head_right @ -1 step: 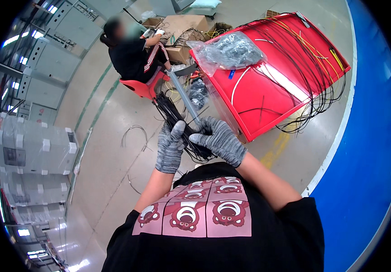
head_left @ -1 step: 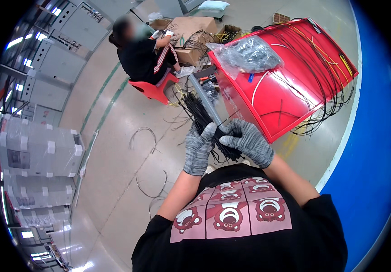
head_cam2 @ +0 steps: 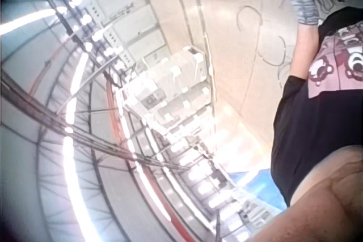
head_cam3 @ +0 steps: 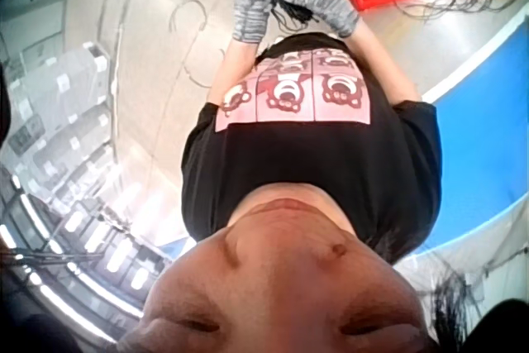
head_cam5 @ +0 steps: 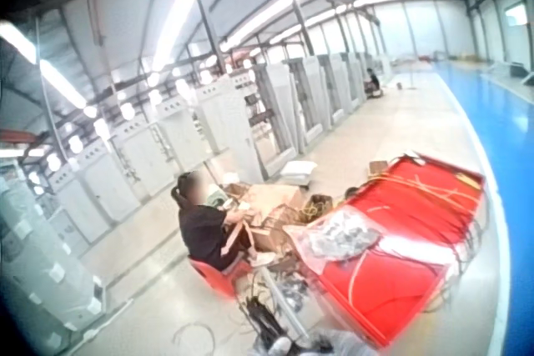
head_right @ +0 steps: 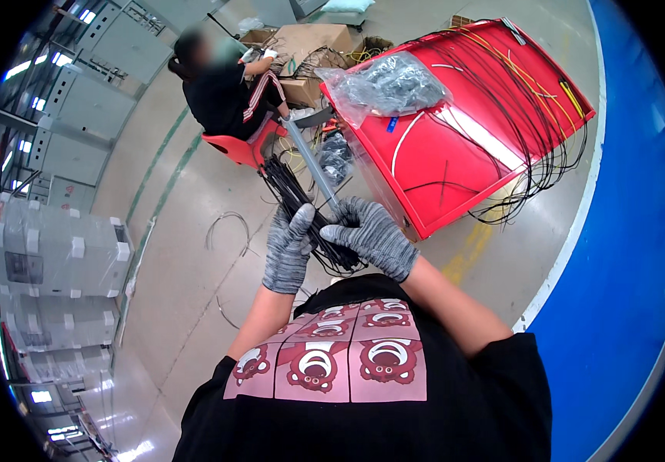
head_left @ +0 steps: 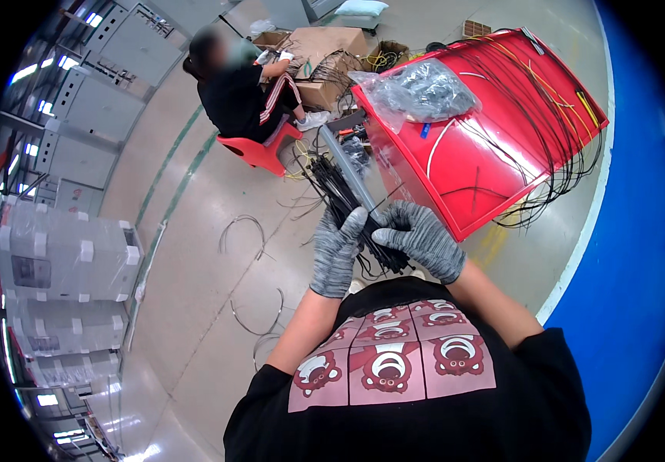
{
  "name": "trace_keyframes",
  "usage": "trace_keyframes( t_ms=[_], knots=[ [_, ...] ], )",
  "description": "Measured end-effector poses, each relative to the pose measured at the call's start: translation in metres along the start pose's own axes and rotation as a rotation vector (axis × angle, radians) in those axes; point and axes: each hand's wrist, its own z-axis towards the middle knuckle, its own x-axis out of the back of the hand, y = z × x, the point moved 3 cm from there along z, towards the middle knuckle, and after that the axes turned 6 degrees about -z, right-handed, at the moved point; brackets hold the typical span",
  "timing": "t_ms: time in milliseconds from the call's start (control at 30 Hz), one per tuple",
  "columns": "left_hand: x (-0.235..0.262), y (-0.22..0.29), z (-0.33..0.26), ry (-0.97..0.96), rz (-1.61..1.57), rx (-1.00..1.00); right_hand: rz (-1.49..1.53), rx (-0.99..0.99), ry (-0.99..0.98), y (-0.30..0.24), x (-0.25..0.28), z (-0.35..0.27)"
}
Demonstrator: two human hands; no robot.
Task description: The person gathers loose black wires from the floor, straightens them, and places them into a red toolbox. Another person sits nearby working with similar materials.
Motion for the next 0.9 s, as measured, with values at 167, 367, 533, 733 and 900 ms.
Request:
trace_keyframes(
  t_ms=[167, 367, 533, 733, 900],
  knots=[
    [0.004, 0.001, 0.001, -0.040, -0.128, 0.075, -0.016, -0.137, -0.099, -0.013, 0.008, -0.001],
    [0.003, 0.001, 0.004, -0.073, -0.207, 0.087, 0.077, -0.117, -0.156, 0.001, 0.014, 0.002],
    [0.006, 0.002, 0.004, -0.021, -0.218, 0.059, 0.287, -0.134, -0.139, 0.013, 0.016, -0.005],
    [0.008, 0.001, 0.008, -0.142, -0.253, 0.097, 0.421, -0.212, -0.292, 0.018, 0.012, -0.011],
    [-0.001, 0.001, 0.009, -0.157, -0.049, 0.161, 0.661, -0.287, -0.616, 0.006, -0.004, -0.004]
  ],
)
